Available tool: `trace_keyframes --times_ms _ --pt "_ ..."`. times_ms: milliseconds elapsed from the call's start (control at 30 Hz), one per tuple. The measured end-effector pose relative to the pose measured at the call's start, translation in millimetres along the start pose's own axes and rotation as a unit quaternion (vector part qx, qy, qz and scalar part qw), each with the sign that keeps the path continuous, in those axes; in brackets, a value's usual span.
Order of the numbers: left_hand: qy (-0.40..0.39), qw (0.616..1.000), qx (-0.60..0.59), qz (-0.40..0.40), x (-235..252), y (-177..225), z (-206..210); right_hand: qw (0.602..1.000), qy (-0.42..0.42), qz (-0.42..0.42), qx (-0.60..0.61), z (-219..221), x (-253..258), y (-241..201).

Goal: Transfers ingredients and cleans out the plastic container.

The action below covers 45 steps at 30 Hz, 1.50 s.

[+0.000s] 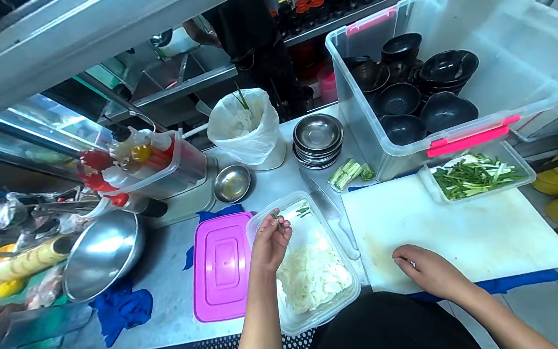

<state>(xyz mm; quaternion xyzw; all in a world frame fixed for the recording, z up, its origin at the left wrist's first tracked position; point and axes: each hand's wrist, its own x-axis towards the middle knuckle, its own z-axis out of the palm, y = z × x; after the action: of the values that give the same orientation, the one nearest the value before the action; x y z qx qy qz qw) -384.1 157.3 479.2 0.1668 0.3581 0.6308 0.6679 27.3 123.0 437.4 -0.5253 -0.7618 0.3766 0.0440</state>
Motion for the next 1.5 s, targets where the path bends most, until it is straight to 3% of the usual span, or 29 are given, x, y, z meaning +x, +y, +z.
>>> trace_keyframes --times_ms 100,300,400,433,500,600,700,767,933,1133,1267,1333,1433,1500 --pt "-0.021 1.0 -0.02 -0.001 -2 2 5 1.0 -0.004 -0.006 -0.004 2 0 1" --pt "0.045 0.999 0.014 -0.02 4 0 10 1.0 -0.026 0.0 -0.015 -1 1 2" --pt "0.108 0.984 0.14 -0.036 12 -8 11 0.999 -0.031 0.006 -0.017 -3 0 2" --pt "0.13 0.965 0.228 -0.031 17 -14 9 0.999 -0.037 0.01 -0.016 -3 0 2" --pt "0.141 0.89 0.434 -0.004 28 -29 1 0.999 -0.047 0.014 -0.015 -1 0 3" --pt "0.085 0.723 0.686 0.008 54 -42 -5 0.998 -0.051 0.008 -0.024 2 2 3" --pt "0.045 0.582 0.811 -0.035 71 -48 0 0.998 -0.052 0.009 -0.021 1 2 2" --pt "0.046 0.543 0.836 -0.063 77 -50 4 0.999 -0.046 0.013 -0.021 -1 0 4" --pt "0.077 0.513 0.85 -0.085 78 -52 14 0.999 -0.038 0.031 -0.015 -1 -4 11" --pt "0.091 0.505 0.855 -0.079 67 -55 12 0.998 -0.044 0.033 -0.01 1 -2 10" --pt "0.106 0.547 0.829 -0.04 56 -53 10 0.998 -0.049 0.024 -0.008 2 2 6" --pt "0.141 0.627 0.766 0.01 50 -52 9 0.999 -0.048 0.019 -0.008 2 3 4" --pt "0.225 0.827 0.515 0.025 35 -50 29 0.999 -0.043 0.014 -0.001 0 5 3" --pt "0.24 0.888 0.393 0.009 24 -50 60 0.999 -0.048 0.018 0.008 -3 4 3"
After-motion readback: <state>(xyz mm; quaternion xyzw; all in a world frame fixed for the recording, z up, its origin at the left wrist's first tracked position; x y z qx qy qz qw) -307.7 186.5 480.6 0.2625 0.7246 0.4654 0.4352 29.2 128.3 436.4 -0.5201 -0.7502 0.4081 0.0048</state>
